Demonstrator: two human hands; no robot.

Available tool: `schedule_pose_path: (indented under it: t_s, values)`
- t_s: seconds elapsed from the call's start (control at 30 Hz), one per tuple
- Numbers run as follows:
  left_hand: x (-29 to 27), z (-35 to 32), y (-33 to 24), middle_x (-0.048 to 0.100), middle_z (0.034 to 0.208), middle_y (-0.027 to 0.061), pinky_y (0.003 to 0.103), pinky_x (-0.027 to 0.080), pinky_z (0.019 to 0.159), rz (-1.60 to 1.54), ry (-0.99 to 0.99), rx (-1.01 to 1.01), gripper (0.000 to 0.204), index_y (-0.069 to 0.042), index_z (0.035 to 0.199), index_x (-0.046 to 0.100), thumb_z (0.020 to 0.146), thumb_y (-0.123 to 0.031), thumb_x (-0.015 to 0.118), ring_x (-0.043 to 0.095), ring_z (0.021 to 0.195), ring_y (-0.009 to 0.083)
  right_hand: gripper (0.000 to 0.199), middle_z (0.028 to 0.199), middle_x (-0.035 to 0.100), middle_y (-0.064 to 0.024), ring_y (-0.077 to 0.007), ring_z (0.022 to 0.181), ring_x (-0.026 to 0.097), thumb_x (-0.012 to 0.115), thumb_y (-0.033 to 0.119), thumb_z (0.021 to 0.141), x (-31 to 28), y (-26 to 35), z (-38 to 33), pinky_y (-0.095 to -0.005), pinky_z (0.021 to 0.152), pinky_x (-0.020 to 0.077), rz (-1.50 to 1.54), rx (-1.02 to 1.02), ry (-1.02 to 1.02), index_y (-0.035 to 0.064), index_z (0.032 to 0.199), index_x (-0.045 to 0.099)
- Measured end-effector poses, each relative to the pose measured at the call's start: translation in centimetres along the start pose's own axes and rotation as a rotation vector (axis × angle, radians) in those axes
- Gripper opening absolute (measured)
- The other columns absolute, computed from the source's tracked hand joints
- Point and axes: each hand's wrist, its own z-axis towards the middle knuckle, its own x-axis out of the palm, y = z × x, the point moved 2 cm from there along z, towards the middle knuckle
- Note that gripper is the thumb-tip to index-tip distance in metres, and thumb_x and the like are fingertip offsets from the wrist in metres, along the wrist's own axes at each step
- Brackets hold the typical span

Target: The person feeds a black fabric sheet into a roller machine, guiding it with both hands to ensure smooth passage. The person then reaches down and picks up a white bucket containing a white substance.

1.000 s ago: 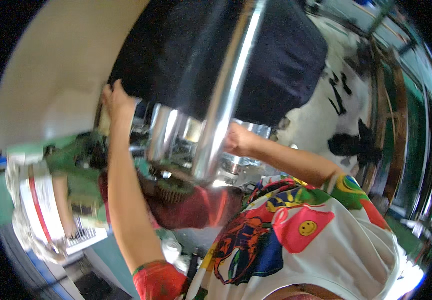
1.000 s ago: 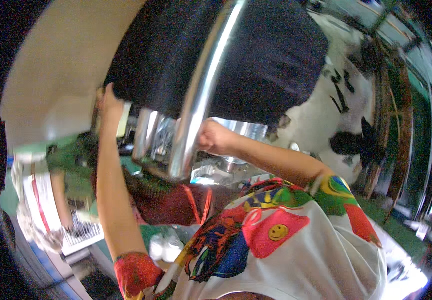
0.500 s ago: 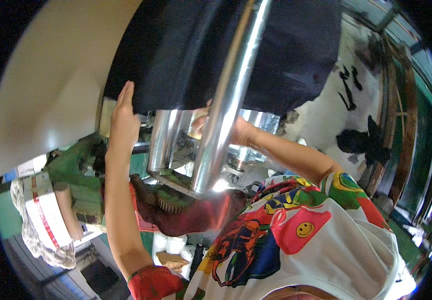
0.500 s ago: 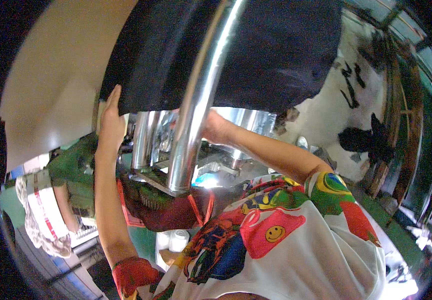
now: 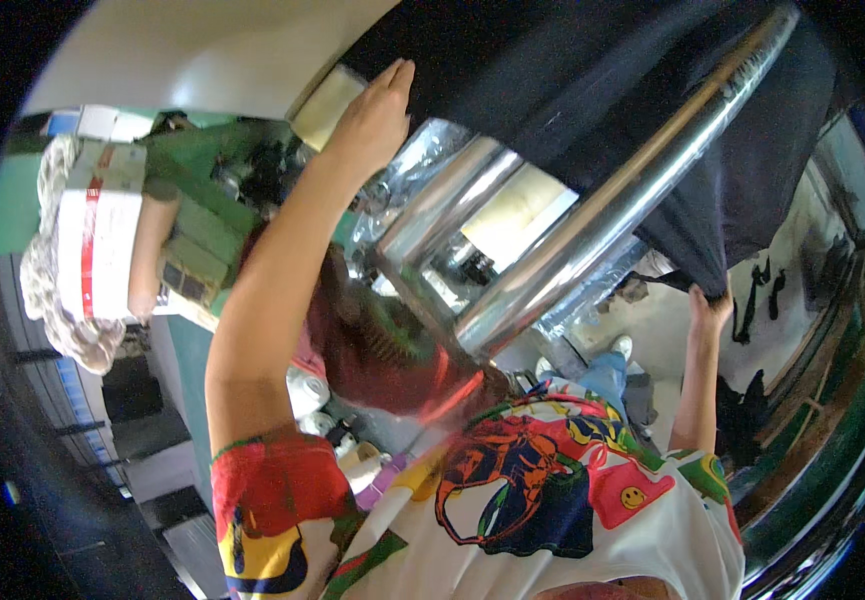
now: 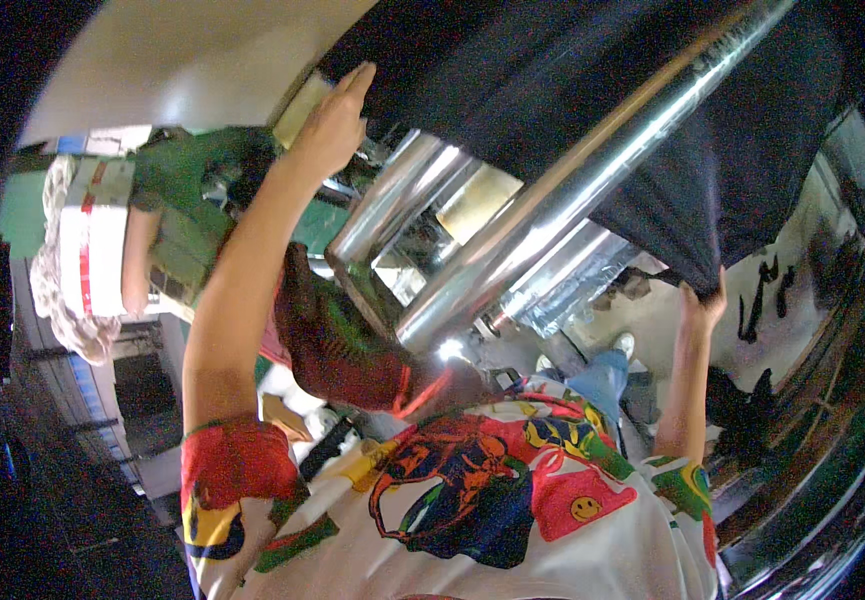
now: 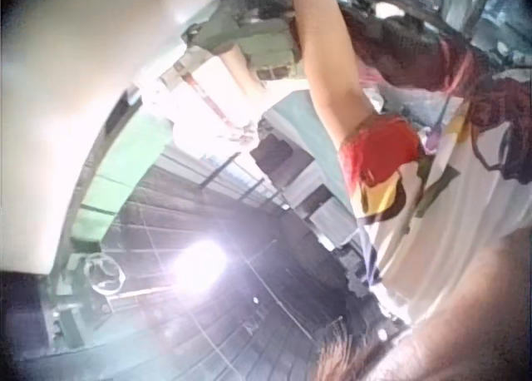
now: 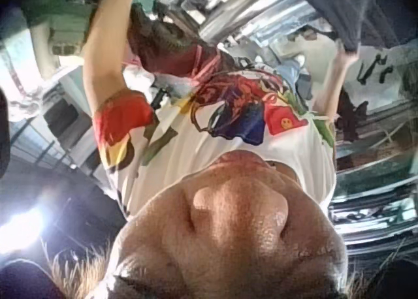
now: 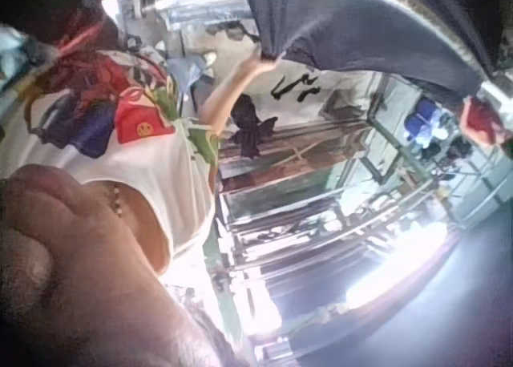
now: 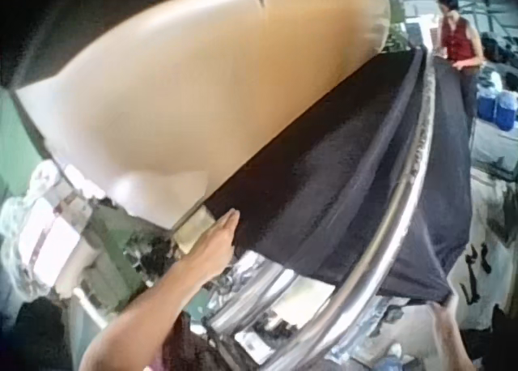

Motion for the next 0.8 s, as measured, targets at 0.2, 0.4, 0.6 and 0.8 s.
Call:
schedule_pose_path:
  t_s: [0.2,0.4,0.6,0.8]
  values:
    - [0.9,1.4,1.9,0.043,0.114,0.0211,0.038,0.037,0.087,0.053,-0.132,-0.04,0.039,0.001,0.111,0.042,0.074,-0.008,0.05,0.039,0.108,0.031,0.017,0.085,0.059,-0.0089,-0.0182,0.072,0.056,0.057,0.013,0.074,0.5,6.7,-8.6,-0.0288,0.052,0.0439,0.113,0.103,0.27,0.0007,0.086,0.057]
    - [-1.4,0.9,1.8,0.045,0.11,0.0237,0.035,0.036,0.088,0.0,-0.074,-0.137,0.032,0.006,0.108,0.042,0.081,-0.005,0.031,0.044,0.103,0.0316,0.021,0.091,0.059,-0.0108,-0.0205,0.078,0.056,0.054,0.015,0.076,3.7,9.1,-14.1,-0.03,0.059,0.046,-0.05,-0.037,0.265,-0.0001,0.091,0.056]
    - [-0.2,1.3,3.5,0.05,0.103,0.0218,0.037,0.041,0.082,-0.056,-0.051,-0.239,0.028,0.004,0.097,0.051,0.081,-0.005,0.03,0.049,0.097,0.0316,0.027,0.094,0.057,-0.0139,-0.0223,0.078,0.057,0.048,0.02,0.082,6.6,10.1,-23.9,-0.0294,0.06,0.0503,-0.253,-0.27,0.463,-0.0023,0.097,0.052]
    - [-0.4,1.2,3.8,0.054,0.097,0.0199,0.04,0.043,0.078,-0.074,0.066,-0.364,0.027,0.0,0.094,0.054,0.08,-0.01,0.034,0.052,0.092,0.0324,0.026,0.091,0.058,-0.0119,-0.0206,0.072,0.058,0.041,0.02,0.085,6.0,5.4,-26.6,-0.0257,0.05,0.0489,-0.177,-0.004,0.664,0.0027,0.102,0.05]
